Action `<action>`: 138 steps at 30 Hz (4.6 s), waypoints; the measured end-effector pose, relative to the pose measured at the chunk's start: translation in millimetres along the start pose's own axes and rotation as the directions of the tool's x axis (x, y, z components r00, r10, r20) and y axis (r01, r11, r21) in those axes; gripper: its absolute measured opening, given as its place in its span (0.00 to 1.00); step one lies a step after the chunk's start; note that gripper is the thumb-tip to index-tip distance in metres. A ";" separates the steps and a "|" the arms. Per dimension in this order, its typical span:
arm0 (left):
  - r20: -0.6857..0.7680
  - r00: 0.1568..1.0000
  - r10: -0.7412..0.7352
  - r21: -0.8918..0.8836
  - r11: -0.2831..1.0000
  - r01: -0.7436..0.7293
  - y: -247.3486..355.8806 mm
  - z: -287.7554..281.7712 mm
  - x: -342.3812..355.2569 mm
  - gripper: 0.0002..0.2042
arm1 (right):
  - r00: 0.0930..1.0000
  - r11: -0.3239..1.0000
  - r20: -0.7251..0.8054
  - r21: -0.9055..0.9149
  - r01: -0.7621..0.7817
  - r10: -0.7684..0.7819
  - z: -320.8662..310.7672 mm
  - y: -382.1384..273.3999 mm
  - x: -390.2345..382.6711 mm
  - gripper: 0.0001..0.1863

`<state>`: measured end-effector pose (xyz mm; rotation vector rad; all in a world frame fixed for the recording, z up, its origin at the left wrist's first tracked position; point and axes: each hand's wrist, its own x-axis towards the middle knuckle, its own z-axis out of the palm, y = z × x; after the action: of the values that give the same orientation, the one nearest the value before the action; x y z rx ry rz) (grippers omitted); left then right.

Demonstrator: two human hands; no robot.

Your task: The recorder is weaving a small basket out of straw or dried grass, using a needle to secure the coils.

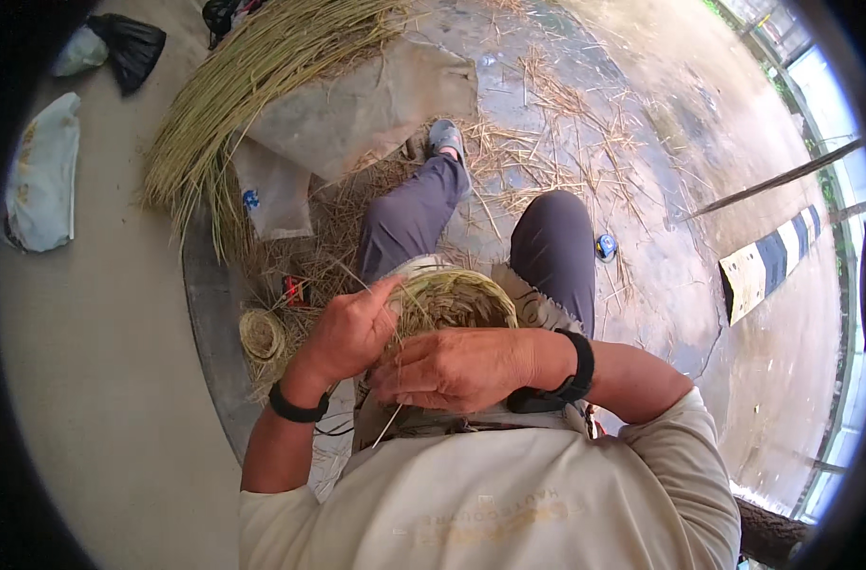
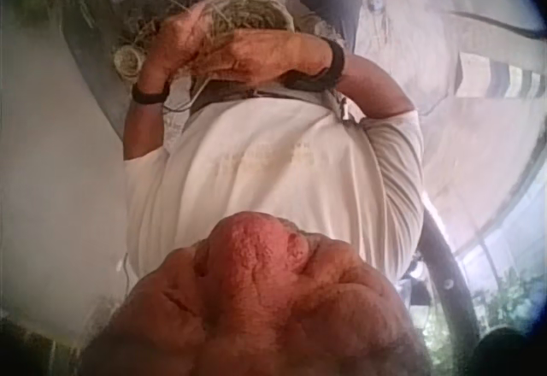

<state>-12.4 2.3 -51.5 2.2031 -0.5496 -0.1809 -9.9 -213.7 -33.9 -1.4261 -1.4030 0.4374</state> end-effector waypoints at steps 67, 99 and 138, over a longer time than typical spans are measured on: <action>-0.417 0.900 -0.129 0.330 0.901 0.282 15.2 6.6 7.9 0.13 | 0.807 0.900 -0.483 -0.082 -0.429 0.341 3.8 31.0 -25.4 0.09; 0.111 0.955 0.276 0.653 0.704 -0.279 70.5 3.1 26.5 0.16 | 0.575 0.825 -0.697 0.561 0.064 0.429 -67.8 -28.0 -40.0 0.11; 0.014 0.983 0.182 0.444 0.880 -0.170 3.5 -19.6 7.7 0.21 | 0.755 0.760 -0.097 0.030 -0.649 0.648 -91.7 43.9 -87.2 0.20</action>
<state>-0.6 10.7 -35.9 2.5722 -0.8392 0.0841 66.4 -318.2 -68.6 -1.9034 -0.7818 0.7879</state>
